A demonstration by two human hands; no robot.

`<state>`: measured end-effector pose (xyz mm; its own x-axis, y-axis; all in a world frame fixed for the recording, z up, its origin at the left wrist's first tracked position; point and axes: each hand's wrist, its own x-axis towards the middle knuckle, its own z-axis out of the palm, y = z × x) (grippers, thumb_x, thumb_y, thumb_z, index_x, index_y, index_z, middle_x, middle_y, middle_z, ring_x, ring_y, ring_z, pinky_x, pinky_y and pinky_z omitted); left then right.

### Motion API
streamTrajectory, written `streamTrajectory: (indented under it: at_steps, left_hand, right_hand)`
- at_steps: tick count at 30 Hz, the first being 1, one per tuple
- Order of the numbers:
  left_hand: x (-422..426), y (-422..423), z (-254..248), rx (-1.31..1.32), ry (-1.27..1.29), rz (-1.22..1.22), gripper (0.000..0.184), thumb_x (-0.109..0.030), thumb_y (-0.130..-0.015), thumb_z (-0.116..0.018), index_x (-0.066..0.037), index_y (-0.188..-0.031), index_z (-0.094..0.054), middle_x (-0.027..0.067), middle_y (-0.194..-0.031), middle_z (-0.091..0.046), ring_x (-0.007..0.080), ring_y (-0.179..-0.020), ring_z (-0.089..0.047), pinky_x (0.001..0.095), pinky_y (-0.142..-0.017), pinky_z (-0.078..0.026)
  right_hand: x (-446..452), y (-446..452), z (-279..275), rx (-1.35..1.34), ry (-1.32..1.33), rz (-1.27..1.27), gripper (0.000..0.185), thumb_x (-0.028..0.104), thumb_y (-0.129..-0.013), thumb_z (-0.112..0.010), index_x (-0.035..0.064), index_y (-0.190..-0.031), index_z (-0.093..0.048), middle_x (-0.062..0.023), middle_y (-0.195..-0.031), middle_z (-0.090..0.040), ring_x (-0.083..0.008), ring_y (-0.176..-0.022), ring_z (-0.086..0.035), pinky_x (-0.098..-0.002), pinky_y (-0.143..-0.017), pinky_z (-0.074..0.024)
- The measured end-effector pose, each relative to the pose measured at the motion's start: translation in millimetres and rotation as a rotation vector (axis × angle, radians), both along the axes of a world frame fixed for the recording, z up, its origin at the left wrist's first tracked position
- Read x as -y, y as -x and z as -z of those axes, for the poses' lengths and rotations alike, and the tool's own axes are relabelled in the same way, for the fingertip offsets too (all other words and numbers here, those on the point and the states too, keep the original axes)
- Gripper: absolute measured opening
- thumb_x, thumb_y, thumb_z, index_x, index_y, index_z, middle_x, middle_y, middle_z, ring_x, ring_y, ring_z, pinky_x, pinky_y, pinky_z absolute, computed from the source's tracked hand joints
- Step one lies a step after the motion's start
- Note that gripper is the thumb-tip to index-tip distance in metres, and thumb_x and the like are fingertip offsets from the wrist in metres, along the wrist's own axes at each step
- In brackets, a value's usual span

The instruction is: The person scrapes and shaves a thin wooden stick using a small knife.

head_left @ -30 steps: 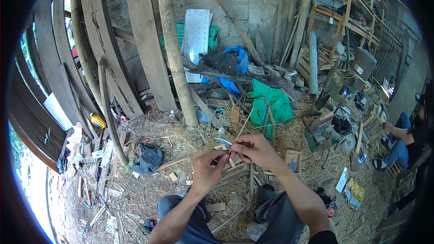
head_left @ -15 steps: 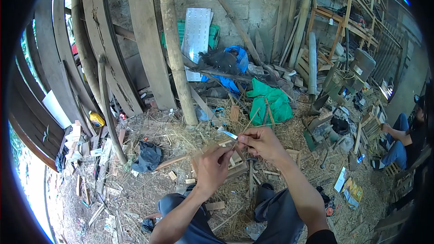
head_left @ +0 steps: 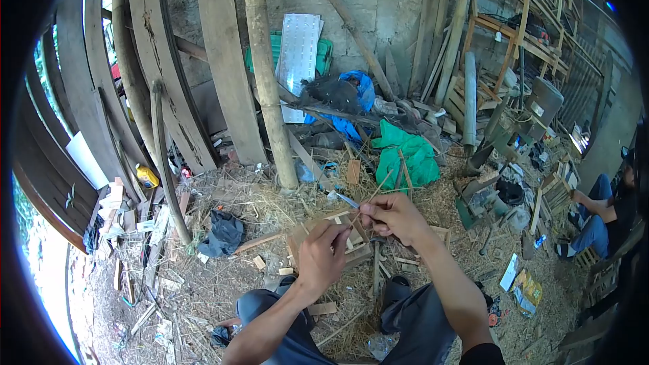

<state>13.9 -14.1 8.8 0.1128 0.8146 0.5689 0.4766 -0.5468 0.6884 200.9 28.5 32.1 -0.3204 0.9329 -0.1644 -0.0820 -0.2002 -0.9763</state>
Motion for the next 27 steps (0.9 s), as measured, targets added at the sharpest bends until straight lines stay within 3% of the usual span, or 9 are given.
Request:
streamTrajectory:
  at_steps: [2,4,14,16,18,21,25,27]
  left_hand:
    - [-0.6,-2.1,0.8,-0.01,0.004,0.001,0.008,-0.001,-0.082,-0.065,0.002,-0.089,-0.065,0.0118,-0.072,-0.057,0.021,-0.057,-0.056,0.0301,-0.053,-0.045]
    - [-1.4,-3.6,1.9,-0.02,0.008,0.004,0.008,-0.001,-0.082,-0.065,0.002,-0.09,-0.066,0.012,-0.072,-0.057,0.0211,-0.057,-0.056,0.0299,-0.053,-0.045]
    - [1.1,-3.1,0.8,0.005,0.061,0.0,0.009,-0.001,-0.081,-0.066,0.002,-0.09,-0.066,0.0119,-0.073,-0.059,0.021,-0.058,-0.058,0.0299,-0.054,-0.045]
    - [4.5,1.9,2.8,0.029,0.043,0.012,0.009,-0.001,-0.081,-0.066,0.001,-0.09,-0.067,0.012,-0.073,-0.059,0.021,-0.059,-0.058,0.0296,-0.055,-0.046]
    - [9.3,13.6,0.4,0.027,0.084,0.02,0.009,-0.001,-0.081,-0.066,0.001,-0.09,-0.067,0.0118,-0.074,-0.061,0.0207,-0.061,-0.06,0.0292,-0.056,-0.047]
    - [1.9,20.3,4.1,0.041,0.112,0.003,0.009,0.0,-0.08,-0.066,0.0,-0.089,-0.067,0.0122,-0.075,-0.062,0.021,-0.062,-0.061,0.029,-0.058,-0.048]
    - [-5.4,19.0,7.6,0.011,0.138,0.024,0.009,-0.002,-0.084,-0.064,0.001,-0.092,-0.067,0.0103,-0.077,-0.064,0.0174,-0.062,-0.061,0.029,-0.058,-0.048]
    - [-9.8,13.7,11.1,0.185,0.317,0.077,0.013,-0.007,-0.088,-0.061,0.001,-0.096,-0.066,0.0071,-0.079,-0.065,0.0122,-0.064,-0.059,0.0273,-0.06,-0.048]
  right_hand:
    - [-2.5,-1.2,2.5,0.004,-0.008,0.024,0.02,0.015,-0.091,-0.06,-0.005,-0.088,-0.062,-0.0059,-0.073,-0.061,-0.0043,-0.047,-0.04,-0.0199,-0.04,-0.026]
    - [-2.1,0.3,-2.0,0.048,-0.042,0.061,0.024,0.018,-0.091,-0.062,-0.0045,-0.083,-0.063,-0.0003,-0.054,-0.05,-0.0042,-0.043,-0.037,-0.0215,-0.041,-0.0265]
    - [-5.5,-8.5,-5.1,0.108,-0.06,0.116,0.022,0.016,-0.089,-0.064,-0.0047,-0.085,-0.065,-0.0025,-0.068,-0.06,-0.0034,-0.048,-0.042,-0.02,-0.041,-0.0291]
    - [-16.9,-28.4,-0.8,0.464,-0.288,0.363,0.021,0.017,-0.09,-0.062,-0.0029,-0.089,-0.065,-0.0009,-0.068,-0.059,-0.0031,-0.047,-0.041,-0.019,-0.041,-0.0281]
    - [-28.5,-73.7,-2.8,0.168,-0.243,0.555,0.021,0.019,-0.091,-0.06,-0.0013,-0.094,-0.064,0.0001,-0.068,-0.057,-0.0033,-0.047,-0.039,-0.0187,-0.04,-0.0271]
    - [-24.9,-87.3,6.5,0.02,-0.23,0.604,0.02,0.018,-0.091,-0.058,-0.0007,-0.096,-0.064,-0.0001,-0.069,-0.055,-0.0038,-0.046,-0.038,-0.0189,-0.039,-0.0266]
    - [-10.0,-44.8,-2.7,0.028,-0.147,0.343,0.021,0.015,-0.092,-0.057,-0.0031,-0.101,-0.062,-0.0014,-0.072,-0.056,-0.0039,-0.046,-0.038,-0.0191,-0.04,-0.0271]
    - [6.1,-15.6,-16.8,-0.002,-0.1,0.197,0.022,0.014,-0.092,-0.056,-0.0041,-0.104,-0.061,-0.0018,-0.072,-0.057,-0.0035,-0.047,-0.039,-0.0189,-0.041,-0.028]
